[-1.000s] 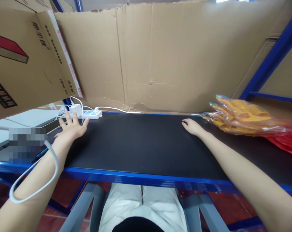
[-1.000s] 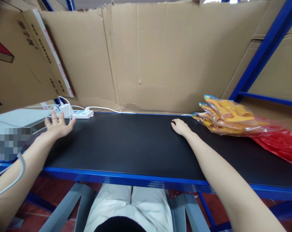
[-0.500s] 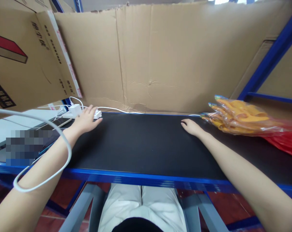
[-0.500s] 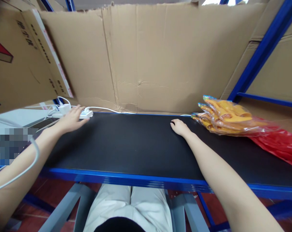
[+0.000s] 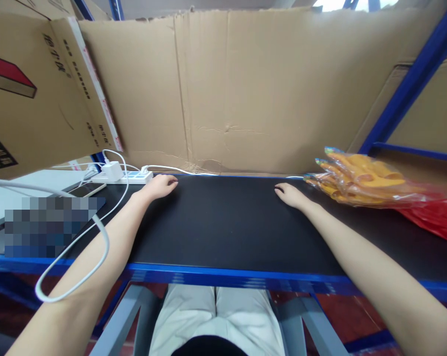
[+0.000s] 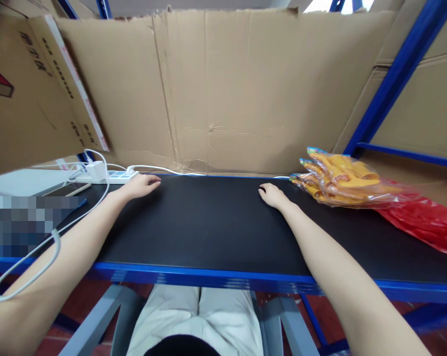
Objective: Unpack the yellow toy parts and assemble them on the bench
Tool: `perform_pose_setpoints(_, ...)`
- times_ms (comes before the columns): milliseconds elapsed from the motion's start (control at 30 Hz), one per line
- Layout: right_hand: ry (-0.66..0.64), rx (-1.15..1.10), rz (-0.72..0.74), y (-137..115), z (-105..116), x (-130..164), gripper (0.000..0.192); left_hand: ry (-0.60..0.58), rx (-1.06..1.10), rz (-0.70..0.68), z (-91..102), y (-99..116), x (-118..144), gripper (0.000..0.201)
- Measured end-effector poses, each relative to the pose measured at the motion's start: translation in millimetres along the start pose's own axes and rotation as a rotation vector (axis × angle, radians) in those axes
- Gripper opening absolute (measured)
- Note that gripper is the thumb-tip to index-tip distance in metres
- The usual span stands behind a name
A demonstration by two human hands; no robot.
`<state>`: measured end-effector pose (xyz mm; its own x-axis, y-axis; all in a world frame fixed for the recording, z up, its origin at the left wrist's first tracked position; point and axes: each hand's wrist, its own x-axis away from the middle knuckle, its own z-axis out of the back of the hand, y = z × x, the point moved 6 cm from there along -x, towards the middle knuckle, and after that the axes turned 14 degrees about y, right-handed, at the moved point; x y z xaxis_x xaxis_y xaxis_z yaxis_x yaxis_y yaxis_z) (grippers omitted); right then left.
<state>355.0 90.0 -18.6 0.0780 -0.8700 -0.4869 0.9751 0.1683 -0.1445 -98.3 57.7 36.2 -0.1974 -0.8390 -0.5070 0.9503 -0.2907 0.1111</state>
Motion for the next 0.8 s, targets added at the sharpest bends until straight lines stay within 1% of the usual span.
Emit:
perform_pose_setpoints(167, -0.032, -0.004, 0.007, -3, 3, 1, 0.041, 0.003, 0.13, 0.077, -13.0, -13, 4, 0.038)
perform_pose_setpoints(300, -0.025, -0.049, 0.019, -4, 10, 1, 0.037, -0.004, 0.171, 0.1, -18.5, -14, 4, 0.038)
perform_pose_setpoints(400, -0.015, -0.133, -0.015, 0, 15, -1, 0.03, -0.007, 0.194, 0.097, -20.1, -14, 4, 0.037)
perform_pose_setpoints(467, 0.048, -0.243, -0.117, 8, 21, -4, 0.024, 0.0, 0.202, 0.103, -20.0, -14, 4, 0.036)
perform_pose_setpoints(500, 0.111, -0.326, -0.206, 15, 26, -6, 0.025, 0.004, 0.204, 0.107, -19.9, -14, 3, 0.035)
perform_pose_setpoints(600, 0.347, -0.652, -0.554, 43, 39, -6, 0.036, 0.011, 0.215, 0.113, -19.7, -15, 3, 0.033)
perform_pose_setpoints(633, 0.398, -0.761, -0.645, 51, 41, -5, 0.042, 0.012, 0.219, 0.112, -19.7, -14, 3, 0.033)
perform_pose_setpoints(700, 0.429, -0.926, -0.74, 64, 43, -4, 0.051, 0.011, 0.215, 0.109, -19.6, -14, 3, 0.033)
perform_pose_setpoints(800, 0.413, -1.016, -0.761, 78, 48, -2, 0.065, 0.005, 0.197, 0.103, -19.3, -12, 3, 0.035)
